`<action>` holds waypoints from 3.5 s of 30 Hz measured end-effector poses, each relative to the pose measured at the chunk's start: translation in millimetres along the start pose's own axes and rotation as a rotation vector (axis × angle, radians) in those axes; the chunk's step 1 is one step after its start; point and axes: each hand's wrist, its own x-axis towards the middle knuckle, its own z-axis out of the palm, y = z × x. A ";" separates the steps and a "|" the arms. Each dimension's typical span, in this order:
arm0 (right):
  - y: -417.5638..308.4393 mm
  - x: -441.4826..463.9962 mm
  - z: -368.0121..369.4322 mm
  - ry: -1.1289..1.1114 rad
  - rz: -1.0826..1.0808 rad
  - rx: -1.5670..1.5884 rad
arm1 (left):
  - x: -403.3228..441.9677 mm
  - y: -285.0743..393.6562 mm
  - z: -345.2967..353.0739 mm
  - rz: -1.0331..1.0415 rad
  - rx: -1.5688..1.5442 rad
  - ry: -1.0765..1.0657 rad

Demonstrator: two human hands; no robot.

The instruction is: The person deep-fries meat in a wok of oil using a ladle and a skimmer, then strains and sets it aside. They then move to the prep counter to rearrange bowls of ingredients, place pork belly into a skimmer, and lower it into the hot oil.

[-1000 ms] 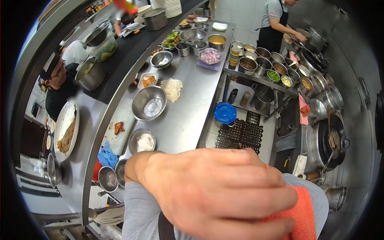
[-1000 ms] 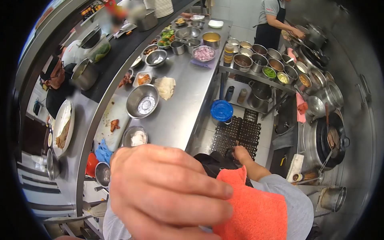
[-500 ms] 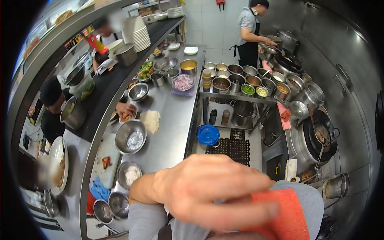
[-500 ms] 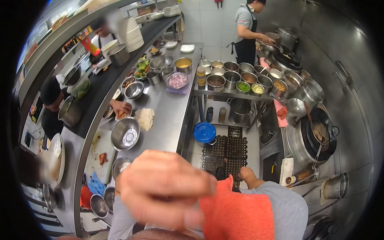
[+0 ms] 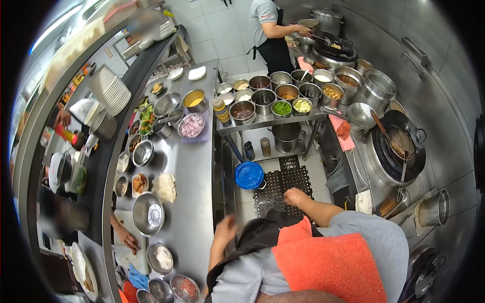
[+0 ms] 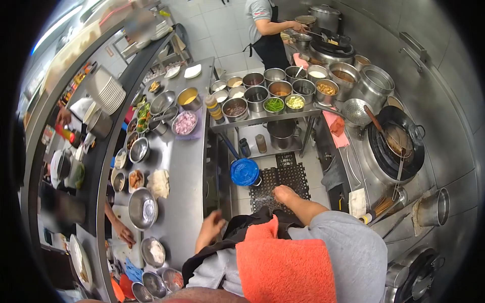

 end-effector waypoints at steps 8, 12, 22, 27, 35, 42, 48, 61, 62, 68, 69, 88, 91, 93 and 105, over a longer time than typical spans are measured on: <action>102.8 -3.8 -34.7 -0.112 0.274 -0.224 | -32.3 -51.8 58.7 -0.279 -0.168 -0.143; 140.1 8.9 -26.9 0.004 0.433 -0.125 | 35.7 13.1 45.5 -0.174 -0.036 -0.145; 123.0 23.1 48.4 0.187 0.359 0.355 | 170.9 59.4 -16.5 0.097 0.047 -0.236; 115.7 -7.1 44.0 0.325 0.357 0.074 | 202.1 76.3 -20.5 0.200 0.055 -0.357; 97.6 -24.1 29.8 0.189 0.668 0.058 | 236.0 39.9 -16.5 0.289 0.185 -0.261; 79.4 -1.3 57.8 0.221 0.382 0.037 | 247.6 -48.0 -45.2 -0.197 0.504 0.157; 47.7 40.3 19.8 0.304 0.175 -0.132 | 226.7 -96.0 -36.6 0.231 0.615 0.339; 36.8 -20.8 -29.7 0.362 0.406 0.276 | 262.9 -77.9 -3.2 0.330 0.287 0.299; 50.2 -35.3 -9.4 0.290 0.441 0.231 | 261.1 -44.9 2.8 0.349 0.195 0.183; 73.4 -120.0 24.5 -0.181 0.553 0.147 | 288.7 -31.3 144.7 -0.290 -0.372 -0.605; 80.3 -127.1 25.2 -0.190 0.535 0.137 | 289.3 -46.8 170.6 -0.417 -0.372 -0.637; 276.4 -6.8 -17.6 0.130 0.278 0.183 | 160.7 -78.3 161.3 -0.365 0.400 -0.183; 265.3 -3.1 -15.9 0.132 0.292 0.186 | 119.8 -60.0 175.3 -0.424 0.391 -0.386; 257.3 1.5 -13.6 0.133 0.428 0.420 | 100.4 -51.1 176.2 -0.504 0.366 -0.573; 358.8 70.6 46.9 1.073 1.398 1.866 | 119.9 -77.3 117.2 -0.472 0.549 -0.562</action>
